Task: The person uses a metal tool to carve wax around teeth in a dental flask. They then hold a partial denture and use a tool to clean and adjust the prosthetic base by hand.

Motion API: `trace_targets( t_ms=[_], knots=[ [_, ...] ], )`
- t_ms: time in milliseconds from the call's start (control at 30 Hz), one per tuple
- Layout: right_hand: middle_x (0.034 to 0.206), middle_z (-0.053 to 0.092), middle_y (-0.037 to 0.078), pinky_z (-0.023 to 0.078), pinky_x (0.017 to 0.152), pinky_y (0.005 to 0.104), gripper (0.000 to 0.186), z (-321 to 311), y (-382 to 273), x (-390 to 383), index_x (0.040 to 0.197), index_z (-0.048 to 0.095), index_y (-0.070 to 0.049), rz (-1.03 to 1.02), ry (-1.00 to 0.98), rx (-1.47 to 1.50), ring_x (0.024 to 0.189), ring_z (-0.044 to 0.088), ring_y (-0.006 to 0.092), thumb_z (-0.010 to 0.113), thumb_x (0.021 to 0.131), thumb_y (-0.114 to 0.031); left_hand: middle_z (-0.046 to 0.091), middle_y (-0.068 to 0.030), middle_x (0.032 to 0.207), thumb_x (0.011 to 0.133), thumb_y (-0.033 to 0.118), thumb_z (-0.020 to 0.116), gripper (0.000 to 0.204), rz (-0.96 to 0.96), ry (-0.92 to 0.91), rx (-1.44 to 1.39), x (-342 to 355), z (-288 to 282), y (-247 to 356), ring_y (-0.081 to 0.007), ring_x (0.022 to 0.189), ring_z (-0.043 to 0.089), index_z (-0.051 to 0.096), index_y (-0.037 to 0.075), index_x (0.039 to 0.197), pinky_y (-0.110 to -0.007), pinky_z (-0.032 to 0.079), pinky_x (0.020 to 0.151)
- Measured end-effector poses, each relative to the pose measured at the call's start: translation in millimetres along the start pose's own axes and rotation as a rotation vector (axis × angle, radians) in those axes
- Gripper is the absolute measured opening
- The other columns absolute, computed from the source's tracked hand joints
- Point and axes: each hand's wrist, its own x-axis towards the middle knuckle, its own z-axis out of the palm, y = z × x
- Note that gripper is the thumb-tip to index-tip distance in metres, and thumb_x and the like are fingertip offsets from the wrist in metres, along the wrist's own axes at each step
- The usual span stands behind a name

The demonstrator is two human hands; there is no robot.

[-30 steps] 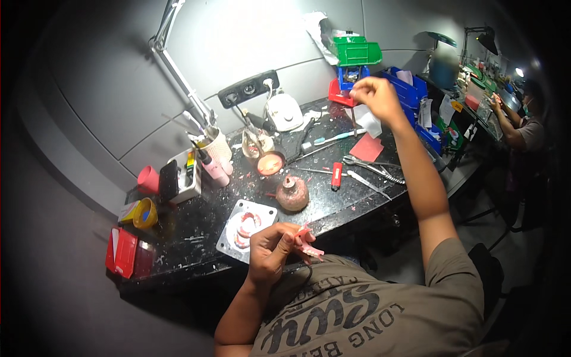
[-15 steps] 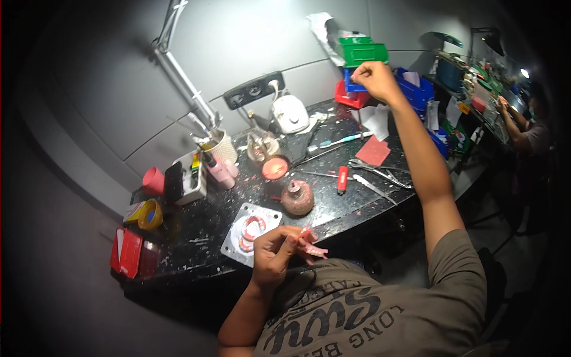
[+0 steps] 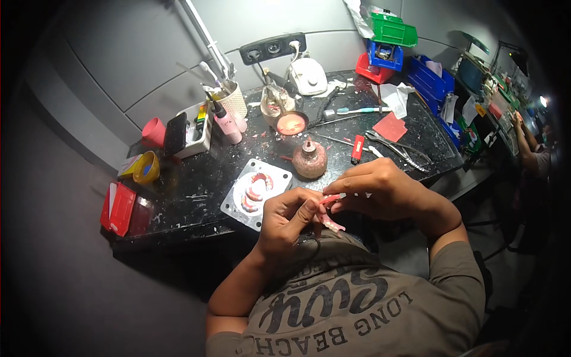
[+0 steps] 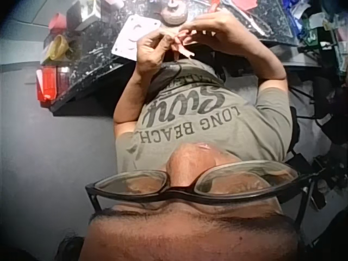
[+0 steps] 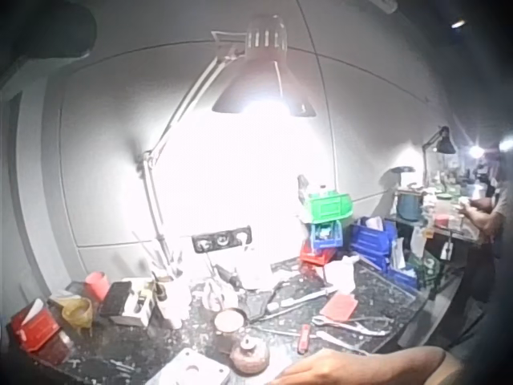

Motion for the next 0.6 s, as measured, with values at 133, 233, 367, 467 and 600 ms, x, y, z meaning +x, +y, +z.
trace_targets(
  t_ms=[133,233,367,467,600],
  knots=[
    [0.091,0.078,0.015,0.061,0.070,0.0362,0.025,11.1,0.8,-3.0,0.111,0.076,-0.002,0.041,0.104,0.038,0.081,0.078,0.0293,0.081,0.087,-0.005,0.069,-0.0096,0.101,0.111,0.019,0.057,0.025,0.019,0.016,-0.002,-1.1,0.2,0.1,-0.0118,0.078,0.065,0.067,-0.003,0.103,-0.027,0.056,0.063],
    [0.090,0.078,0.016,0.061,0.070,0.0352,0.025,17.7,3.5,-5.0,0.111,0.077,-0.002,0.063,0.162,0.040,0.080,0.079,0.0295,0.080,0.086,0.000,0.069,-0.0087,0.101,0.111,0.019,0.058,0.025,0.024,0.033,-0.005,-1.1,1.6,0.1,-0.0112,0.079,0.064,0.067,-0.003,0.104,-0.027,0.056,0.063],
    [0.091,0.078,0.017,0.062,0.070,0.0342,0.026,19.4,5.6,-4.1,0.111,0.077,-0.002,0.057,0.168,0.076,0.081,0.079,0.0295,0.079,0.085,0.003,0.069,-0.0086,0.101,0.111,0.019,0.058,0.024,0.007,0.047,0.002,-1.5,-1.2,-2.2,-0.0114,0.076,0.065,0.067,-0.003,0.104,-0.026,0.056,0.063],
    [0.091,0.079,0.017,0.062,0.070,0.0337,0.026,18.7,2.8,-3.1,0.110,0.077,-0.001,0.085,0.153,0.057,0.082,0.080,0.0287,0.080,0.084,0.003,0.068,-0.0087,0.100,0.111,0.018,0.059,0.024,0.007,0.040,0.001,-1.2,-1.4,-2.8,-0.0115,0.075,0.065,0.067,-0.003,0.104,-0.026,0.056,0.064],
    [0.091,0.079,0.017,0.062,0.071,0.0337,0.025,19.5,3.4,-5.4,0.109,0.078,-0.001,0.092,0.174,0.084,0.082,0.080,0.0279,0.080,0.085,0.003,0.068,-0.0089,0.100,0.110,0.018,0.059,0.024,0.009,0.035,0.004,-0.9,-0.3,-3.0,-0.0117,0.075,0.065,0.067,-0.003,0.104,-0.026,0.056,0.064]
  ],
)
